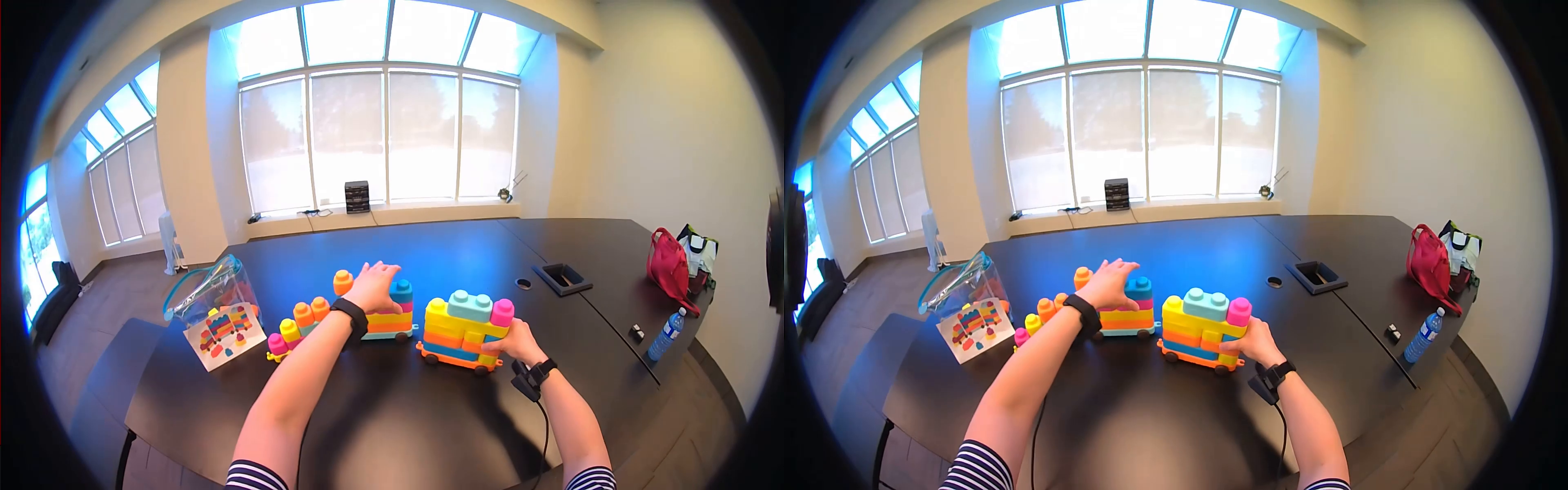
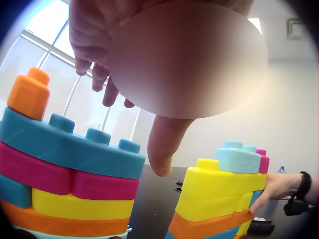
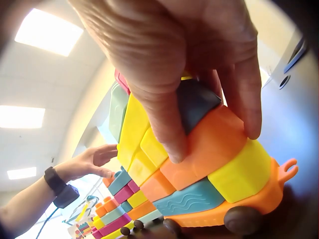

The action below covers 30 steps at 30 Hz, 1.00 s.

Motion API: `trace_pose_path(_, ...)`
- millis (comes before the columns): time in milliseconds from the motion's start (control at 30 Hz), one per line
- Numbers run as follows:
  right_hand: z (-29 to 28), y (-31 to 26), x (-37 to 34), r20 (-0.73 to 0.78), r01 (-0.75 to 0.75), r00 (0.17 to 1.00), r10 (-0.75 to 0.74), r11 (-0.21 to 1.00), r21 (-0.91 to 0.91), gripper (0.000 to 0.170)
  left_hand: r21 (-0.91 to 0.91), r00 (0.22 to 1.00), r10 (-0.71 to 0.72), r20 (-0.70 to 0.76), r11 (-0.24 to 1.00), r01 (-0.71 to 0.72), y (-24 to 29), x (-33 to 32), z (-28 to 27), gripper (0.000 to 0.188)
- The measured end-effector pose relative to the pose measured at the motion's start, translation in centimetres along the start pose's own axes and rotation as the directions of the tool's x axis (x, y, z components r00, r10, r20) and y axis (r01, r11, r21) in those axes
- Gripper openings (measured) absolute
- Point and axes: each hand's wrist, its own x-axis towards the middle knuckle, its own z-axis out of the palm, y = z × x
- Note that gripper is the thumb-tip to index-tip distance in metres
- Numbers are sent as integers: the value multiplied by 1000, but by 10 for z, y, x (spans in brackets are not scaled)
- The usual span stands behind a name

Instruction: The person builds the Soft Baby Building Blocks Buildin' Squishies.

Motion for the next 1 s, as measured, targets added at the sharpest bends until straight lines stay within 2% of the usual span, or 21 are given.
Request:
trace_pose_path(100,1,3,8,-15,-11,1000,11,1000,7,60,-12,988,-31,148,999,33,-9,24,13,102)
trace_pose_path(233,4,10,18,-20,-18,1000,18,1000,5,64,38,971,-132,197,991,127,-10,29,18,92)
trace_pose_path(433,10,-2,23,-30,-16,999,15,1000,-18,64,-102,981,-153,121,981,166,-39,19,23,80)
trace_pose_path(600,23,-7,33,-32,-7,999,7,1000,-6,63,-200,979,-177,101,960,194,-55,4,10,78)
trace_pose_path(800,38,-12,41,-45,-8,999,8,1000,7,67,-203,985,-151,81,965,165,-57,0,10,77)
trace_pose_path(1000,41,-16,43,-48,33,998,-36,997,-64,63,-128,983,-152,100,978,165,-52,4,14,78)
